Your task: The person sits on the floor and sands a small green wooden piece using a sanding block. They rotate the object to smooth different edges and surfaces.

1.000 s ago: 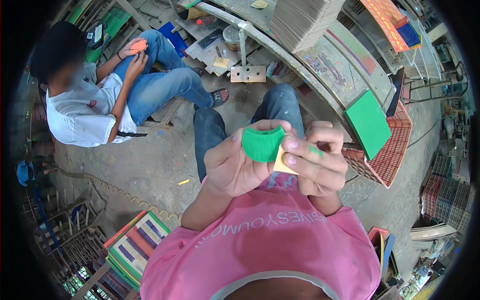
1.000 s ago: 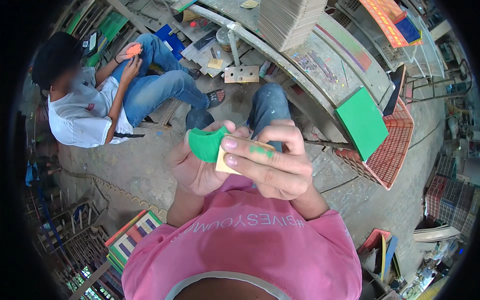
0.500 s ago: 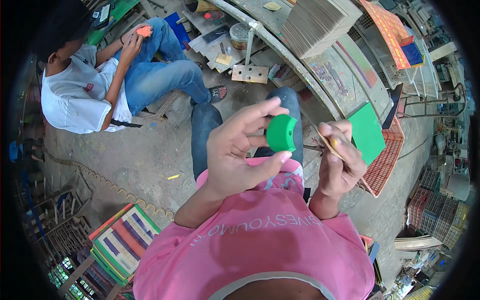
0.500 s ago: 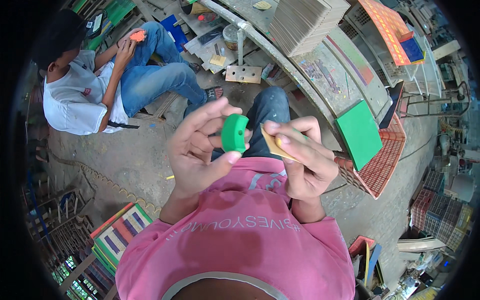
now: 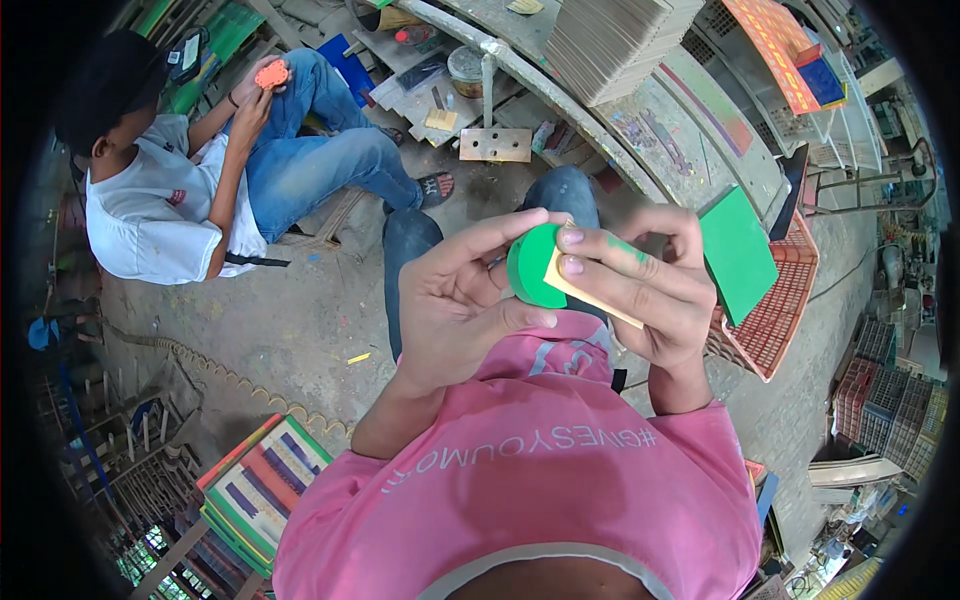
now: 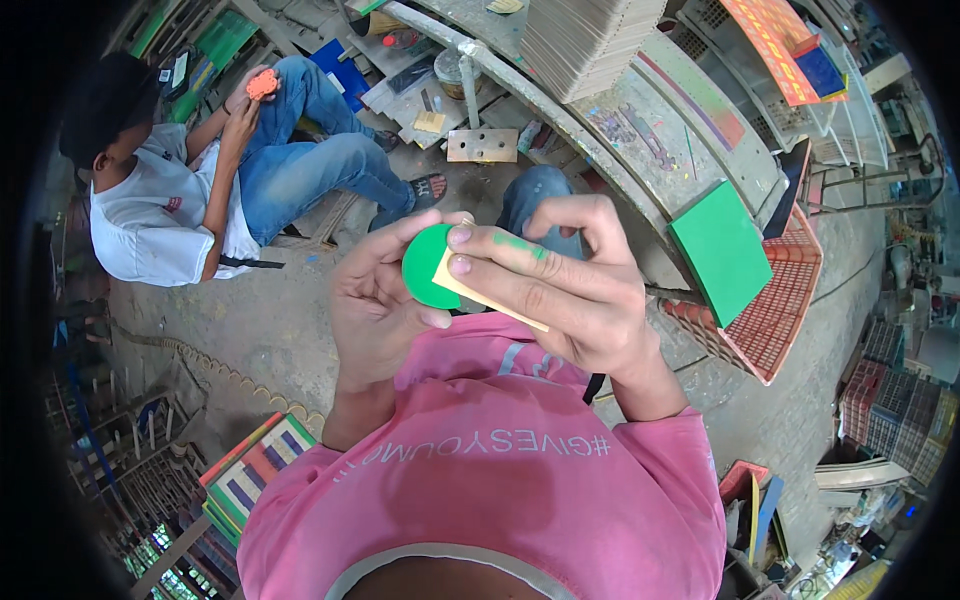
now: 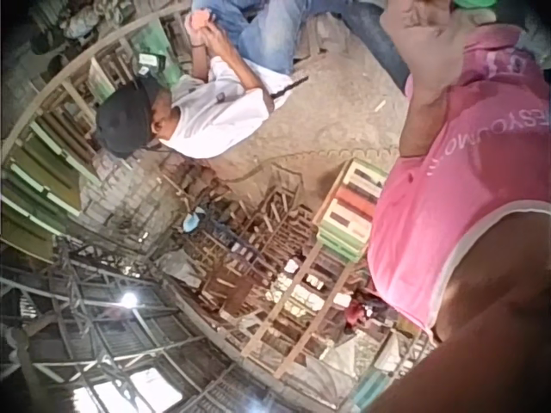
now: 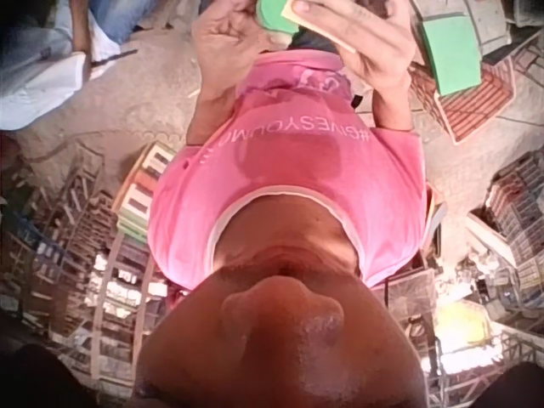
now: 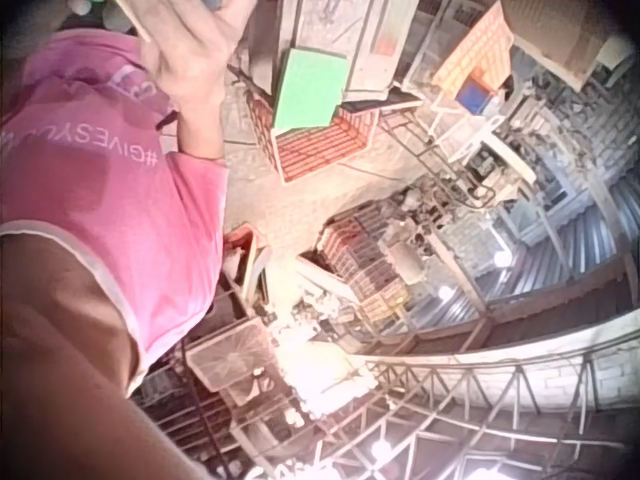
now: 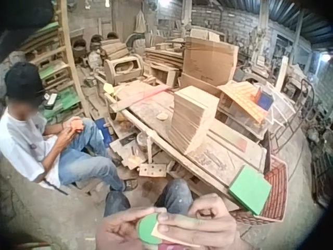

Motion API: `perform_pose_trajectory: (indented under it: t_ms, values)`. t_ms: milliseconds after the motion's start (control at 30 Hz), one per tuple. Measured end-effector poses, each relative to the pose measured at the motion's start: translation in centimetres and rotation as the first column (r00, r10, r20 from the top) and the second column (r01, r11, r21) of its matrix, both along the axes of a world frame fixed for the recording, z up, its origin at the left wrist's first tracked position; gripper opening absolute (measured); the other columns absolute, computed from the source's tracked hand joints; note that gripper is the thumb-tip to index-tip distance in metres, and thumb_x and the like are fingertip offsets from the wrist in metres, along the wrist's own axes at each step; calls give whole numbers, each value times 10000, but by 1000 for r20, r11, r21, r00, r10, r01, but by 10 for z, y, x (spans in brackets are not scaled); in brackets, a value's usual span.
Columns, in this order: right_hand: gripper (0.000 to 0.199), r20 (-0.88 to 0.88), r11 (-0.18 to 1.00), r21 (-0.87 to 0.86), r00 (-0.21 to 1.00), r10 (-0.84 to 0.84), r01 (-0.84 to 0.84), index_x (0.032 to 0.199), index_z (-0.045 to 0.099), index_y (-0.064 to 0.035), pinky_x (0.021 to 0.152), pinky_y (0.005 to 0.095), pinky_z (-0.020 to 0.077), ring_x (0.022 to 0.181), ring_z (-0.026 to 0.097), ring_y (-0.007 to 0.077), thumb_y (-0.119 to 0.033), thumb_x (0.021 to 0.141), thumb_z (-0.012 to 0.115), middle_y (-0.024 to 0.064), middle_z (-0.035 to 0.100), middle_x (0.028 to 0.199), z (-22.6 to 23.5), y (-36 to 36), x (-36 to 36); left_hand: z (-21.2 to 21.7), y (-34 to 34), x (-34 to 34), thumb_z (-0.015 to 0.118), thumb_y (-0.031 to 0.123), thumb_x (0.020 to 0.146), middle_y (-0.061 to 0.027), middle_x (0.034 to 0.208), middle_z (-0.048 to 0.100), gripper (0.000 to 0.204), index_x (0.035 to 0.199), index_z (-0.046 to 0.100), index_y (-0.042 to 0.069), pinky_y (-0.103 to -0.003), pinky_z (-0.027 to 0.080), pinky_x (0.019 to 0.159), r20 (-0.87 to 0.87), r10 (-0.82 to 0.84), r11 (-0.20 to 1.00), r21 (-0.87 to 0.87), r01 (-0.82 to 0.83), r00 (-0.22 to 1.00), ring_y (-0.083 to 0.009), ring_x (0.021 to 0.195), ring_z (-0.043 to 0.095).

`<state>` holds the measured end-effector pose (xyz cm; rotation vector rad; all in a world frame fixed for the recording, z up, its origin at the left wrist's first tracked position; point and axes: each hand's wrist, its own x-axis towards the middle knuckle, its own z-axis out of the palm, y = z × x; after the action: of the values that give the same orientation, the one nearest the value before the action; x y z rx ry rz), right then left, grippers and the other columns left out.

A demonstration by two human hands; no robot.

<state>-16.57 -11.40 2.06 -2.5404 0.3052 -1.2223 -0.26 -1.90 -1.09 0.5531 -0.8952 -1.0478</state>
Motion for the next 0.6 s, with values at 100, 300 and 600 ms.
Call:
perform_pose_trajectory:
  t_ms: [100, 300, 600]
  values:
    - [291, -17, 999, -40, 1000, -10, 10, 970, 748, -136, 720, 308, 395, 828, 500, 197, -243, 727, 631, -27, 706, 1030, 1, -2, -1, 9, 1, -6, 757, 24, 749, -238, 1232, 573, 632, 1300, 461, -69, -315, 540, 872, 30, 78, 983, 164, -82, 997, -230, 1086, 609]
    - [326, -65, 993, -100, 996, -69, 62, 957, 754, -185, 756, 362, 362, 866, 499, 216, -281, 680, 611, -76, 692, 1034, 9, 2, -8, 4, 4, -1, 683, -43, 805, -256, 1276, 525, 576, 1313, 419, -114, -353, 515, 946, 119, 5, 999, 45, -10, 993, -265, 1143, 566]
    - [341, -128, 982, -163, 985, -119, 98, 943, 757, -212, 752, 397, 310, 855, 506, 217, -308, 683, 560, -74, 691, 1025, 12, 6, -6, 3, 6, 3, 675, -67, 804, -273, 1260, 533, 570, 1310, 417, -127, -349, 498, 952, 151, 81, 996, 16, -84, 985, -267, 1151, 560]
